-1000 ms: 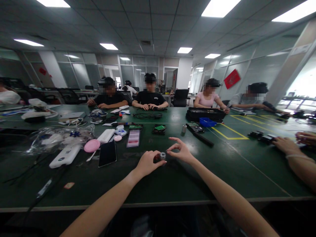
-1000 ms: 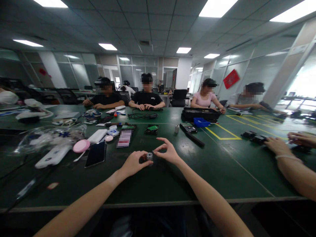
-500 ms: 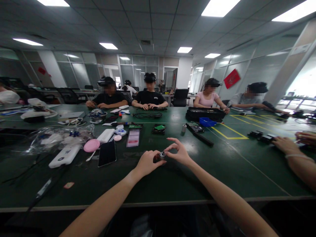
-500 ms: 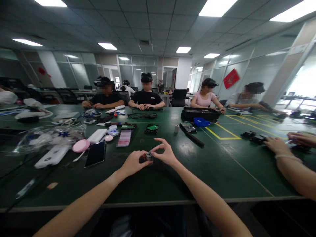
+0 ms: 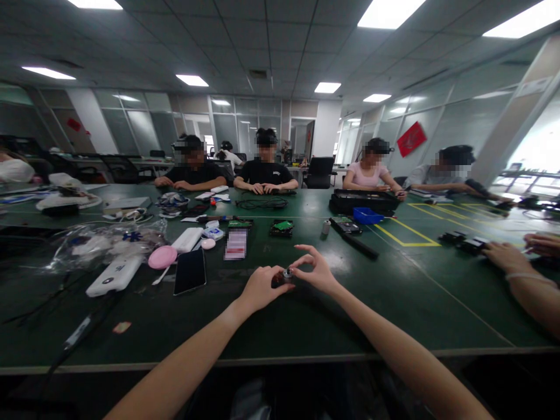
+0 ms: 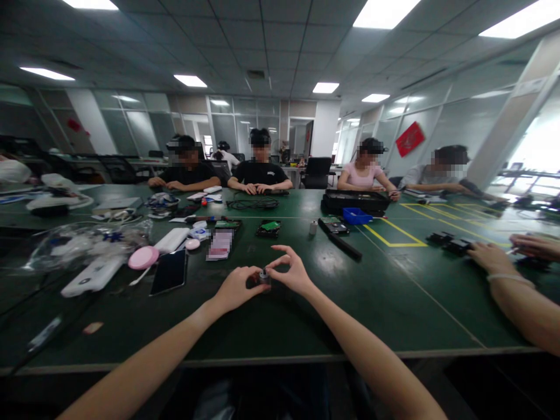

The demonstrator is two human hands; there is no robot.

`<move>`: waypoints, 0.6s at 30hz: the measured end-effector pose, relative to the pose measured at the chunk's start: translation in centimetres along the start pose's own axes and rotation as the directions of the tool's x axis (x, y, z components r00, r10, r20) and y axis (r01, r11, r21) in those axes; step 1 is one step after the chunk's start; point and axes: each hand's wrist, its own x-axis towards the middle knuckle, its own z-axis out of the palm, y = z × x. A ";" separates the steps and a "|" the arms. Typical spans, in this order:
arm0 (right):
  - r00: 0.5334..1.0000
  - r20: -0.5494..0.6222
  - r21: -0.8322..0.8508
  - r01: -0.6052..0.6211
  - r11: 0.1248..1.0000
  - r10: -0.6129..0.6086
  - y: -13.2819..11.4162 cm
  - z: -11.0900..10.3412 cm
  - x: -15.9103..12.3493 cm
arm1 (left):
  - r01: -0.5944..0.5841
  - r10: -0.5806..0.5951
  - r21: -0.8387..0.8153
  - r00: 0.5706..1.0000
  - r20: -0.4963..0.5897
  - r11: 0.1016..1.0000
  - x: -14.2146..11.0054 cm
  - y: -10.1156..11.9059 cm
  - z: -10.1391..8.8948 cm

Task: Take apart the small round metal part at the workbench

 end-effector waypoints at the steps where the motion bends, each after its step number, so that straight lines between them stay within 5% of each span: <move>1: 1.000 0.004 -0.008 0.003 1.000 -0.003 -0.1 0.0 0.0 | 0.001 -0.001 -0.001 1.000 -0.001 1.000 0.0 0.0 0.0; 18: 0.998 0.045 -0.078 0.041 0.996 -0.038 -1.2 -0.3 -0.2 | 0.004 -0.003 -0.017 1.000 0.010 1.000 -0.1 0.2 -0.4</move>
